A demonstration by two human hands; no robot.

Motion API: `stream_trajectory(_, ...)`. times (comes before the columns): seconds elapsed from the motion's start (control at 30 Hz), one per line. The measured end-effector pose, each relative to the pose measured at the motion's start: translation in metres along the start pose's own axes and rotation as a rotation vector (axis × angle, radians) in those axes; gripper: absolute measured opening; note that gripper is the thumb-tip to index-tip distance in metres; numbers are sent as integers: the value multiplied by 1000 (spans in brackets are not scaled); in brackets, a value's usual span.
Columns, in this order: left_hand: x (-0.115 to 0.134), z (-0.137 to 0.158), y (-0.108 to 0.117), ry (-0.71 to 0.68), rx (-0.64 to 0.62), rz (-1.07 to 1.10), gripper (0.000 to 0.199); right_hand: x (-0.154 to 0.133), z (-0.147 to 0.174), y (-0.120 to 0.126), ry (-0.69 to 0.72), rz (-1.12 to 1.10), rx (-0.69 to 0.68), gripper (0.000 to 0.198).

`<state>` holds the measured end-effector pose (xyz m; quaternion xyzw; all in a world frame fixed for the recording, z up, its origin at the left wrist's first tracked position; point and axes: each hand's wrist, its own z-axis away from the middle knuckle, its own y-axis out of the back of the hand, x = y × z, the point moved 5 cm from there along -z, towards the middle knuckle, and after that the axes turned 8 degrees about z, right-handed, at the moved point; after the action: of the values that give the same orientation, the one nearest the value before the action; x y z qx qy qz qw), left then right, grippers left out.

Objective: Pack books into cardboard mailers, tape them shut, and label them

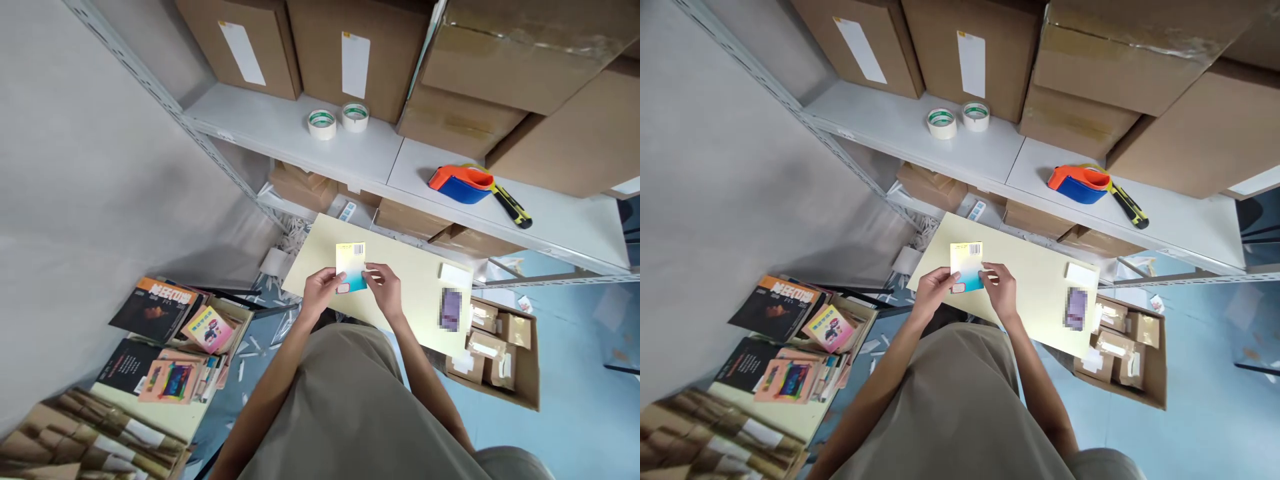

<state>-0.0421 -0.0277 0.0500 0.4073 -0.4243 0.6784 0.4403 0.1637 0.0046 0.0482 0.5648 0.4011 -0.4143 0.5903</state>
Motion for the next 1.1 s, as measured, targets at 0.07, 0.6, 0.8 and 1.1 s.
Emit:
stream_trajectory(0.07, 1, 0, -7, -43, -9, -42, 49, -10, 4, -4, 87, 97, 48, 34)
stream_trajectory(0.6, 36, -21, 7, -160, -164, -223, 45, -13, -8, -5, -76, -243, -158, 53)
stream_trajectory(0.8, 40, -22, 11, -186, -143, -224, 39, -18, -13, -9, -42, -222, -163, 52)
stream_trajectory(1.1, 60, -19, 17, -498, -126, -206, 28, -20, -18, -5, -25, -204, -226, 46)
